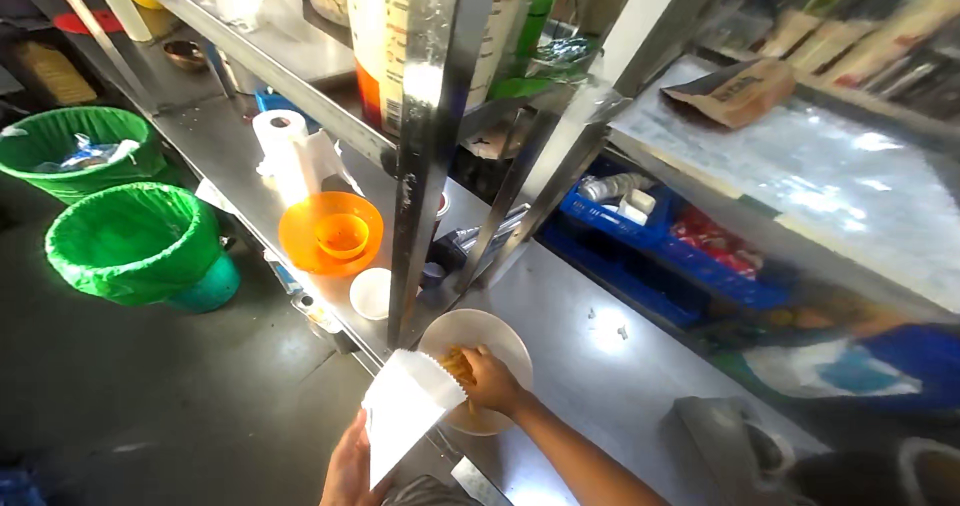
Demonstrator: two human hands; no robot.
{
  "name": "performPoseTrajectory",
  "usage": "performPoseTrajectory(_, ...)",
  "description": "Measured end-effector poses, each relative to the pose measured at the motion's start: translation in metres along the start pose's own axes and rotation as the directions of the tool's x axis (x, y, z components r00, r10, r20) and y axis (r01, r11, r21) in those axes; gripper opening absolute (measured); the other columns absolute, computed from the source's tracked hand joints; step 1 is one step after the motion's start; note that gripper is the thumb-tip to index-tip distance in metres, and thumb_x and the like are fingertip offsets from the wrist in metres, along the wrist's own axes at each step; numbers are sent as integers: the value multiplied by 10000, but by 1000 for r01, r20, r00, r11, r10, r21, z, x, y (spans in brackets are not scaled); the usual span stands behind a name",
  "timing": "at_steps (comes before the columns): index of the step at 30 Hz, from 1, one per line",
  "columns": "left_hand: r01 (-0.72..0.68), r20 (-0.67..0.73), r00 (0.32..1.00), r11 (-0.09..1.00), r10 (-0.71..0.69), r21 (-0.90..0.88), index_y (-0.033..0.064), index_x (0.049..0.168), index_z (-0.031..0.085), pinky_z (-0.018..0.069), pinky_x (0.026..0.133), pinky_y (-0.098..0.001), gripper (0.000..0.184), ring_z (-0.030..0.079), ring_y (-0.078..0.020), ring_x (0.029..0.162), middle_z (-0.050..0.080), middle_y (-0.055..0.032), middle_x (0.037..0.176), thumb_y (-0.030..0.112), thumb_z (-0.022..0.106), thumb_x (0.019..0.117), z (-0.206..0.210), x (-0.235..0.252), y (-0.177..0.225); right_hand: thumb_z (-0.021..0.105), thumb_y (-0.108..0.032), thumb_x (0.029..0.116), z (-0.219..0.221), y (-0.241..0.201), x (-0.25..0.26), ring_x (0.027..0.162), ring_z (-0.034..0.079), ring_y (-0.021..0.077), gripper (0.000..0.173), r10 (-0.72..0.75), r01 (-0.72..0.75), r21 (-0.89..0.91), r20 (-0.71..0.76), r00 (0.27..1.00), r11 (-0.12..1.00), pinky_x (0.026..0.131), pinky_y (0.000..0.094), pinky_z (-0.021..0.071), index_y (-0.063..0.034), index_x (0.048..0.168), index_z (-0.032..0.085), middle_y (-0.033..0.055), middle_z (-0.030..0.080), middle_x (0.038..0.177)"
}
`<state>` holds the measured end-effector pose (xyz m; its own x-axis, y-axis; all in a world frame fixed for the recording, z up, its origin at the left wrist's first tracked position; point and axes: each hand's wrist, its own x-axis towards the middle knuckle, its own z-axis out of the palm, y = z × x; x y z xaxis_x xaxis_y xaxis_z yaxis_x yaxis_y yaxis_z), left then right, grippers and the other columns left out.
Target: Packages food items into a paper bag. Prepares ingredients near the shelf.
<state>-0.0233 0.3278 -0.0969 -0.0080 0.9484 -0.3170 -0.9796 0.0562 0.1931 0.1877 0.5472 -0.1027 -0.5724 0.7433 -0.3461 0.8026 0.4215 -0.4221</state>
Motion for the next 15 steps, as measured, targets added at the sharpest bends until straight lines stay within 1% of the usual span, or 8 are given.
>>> performPoseTrajectory(1,-9,-11,1000,1000,9,1,105,1292,622,625,841,-413,485,730,-257,1050,720,-166,1193,461,639,964,-5,-4,0,768,-570,812,-4,-3,2,1195,607,352,807,-38,37,-31,-22,999,999,987,533,526,-136,1462,562,193,593,1344)
performPoseTrajectory(3,-31,-39,999,999,31,9,113,1300,617,618,861,-419,463,726,-253,1067,720,-163,1202,446,619,979,-16,-12,-2,828,-588,743,-11,-7,7,1328,508,379,933,-94,95,-86,26,995,992,992,577,511,-263,1541,470,168,481,1505)
performPoseTrajectory(4,-33,-45,998,999,34,13,115,1310,610,616,872,-424,459,722,-254,1080,716,-162,1212,440,610,987,-20,-15,-3,834,-596,741,-9,-7,10,1401,439,401,974,-118,124,-97,65,991,988,1001,609,495,-310,1572,414,169,399,1582)
performPoseTrajectory(5,-30,-60,998,999,32,33,119,1313,608,616,881,-425,450,723,-252,1082,719,-157,1210,439,592,997,-22,-17,-5,811,-587,774,-2,-5,13,1426,403,416,936,-157,165,-103,85,984,981,994,632,488,-331,1577,401,172,367,1602)
performPoseTrajectory(8,-18,-158,987,995,34,103,109,1286,609,626,851,-417,405,741,-247,1027,741,-153,1147,398,562,1007,-21,-19,-8,688,-387,936,12,-3,16,1435,400,408,591,-254,266,-128,100,962,956,1012,626,477,-306,1498,524,145,416,1583)
performPoseTrajectory(10,-27,-211,976,991,55,134,98,1320,548,627,851,-424,395,740,-251,1020,736,-156,1141,349,546,1015,-19,-20,-9,658,-272,933,15,-6,15,1342,499,401,480,-271,279,-120,80,959,953,1045,576,477,-247,1410,621,166,518,1485)
performPoseTrajectory(12,-20,-238,969,987,59,161,98,1378,467,621,870,-434,431,732,-255,1035,725,-156,1153,320,543,1017,-18,-19,-12,639,-206,921,14,-6,17,1210,590,374,370,-268,276,-112,79,960,955,1011,539,505,-183,1287,691,181,603,1333)
performPoseTrajectory(15,4,-231,973,990,29,144,102,1404,436,614,889,-438,438,729,-266,1046,720,-168,1163,295,542,1025,-20,-14,-15,642,-147,904,-5,-8,23,1125,647,318,291,-211,226,-99,144,967,969,970,515,532,-125,1182,724,155,670,1190)
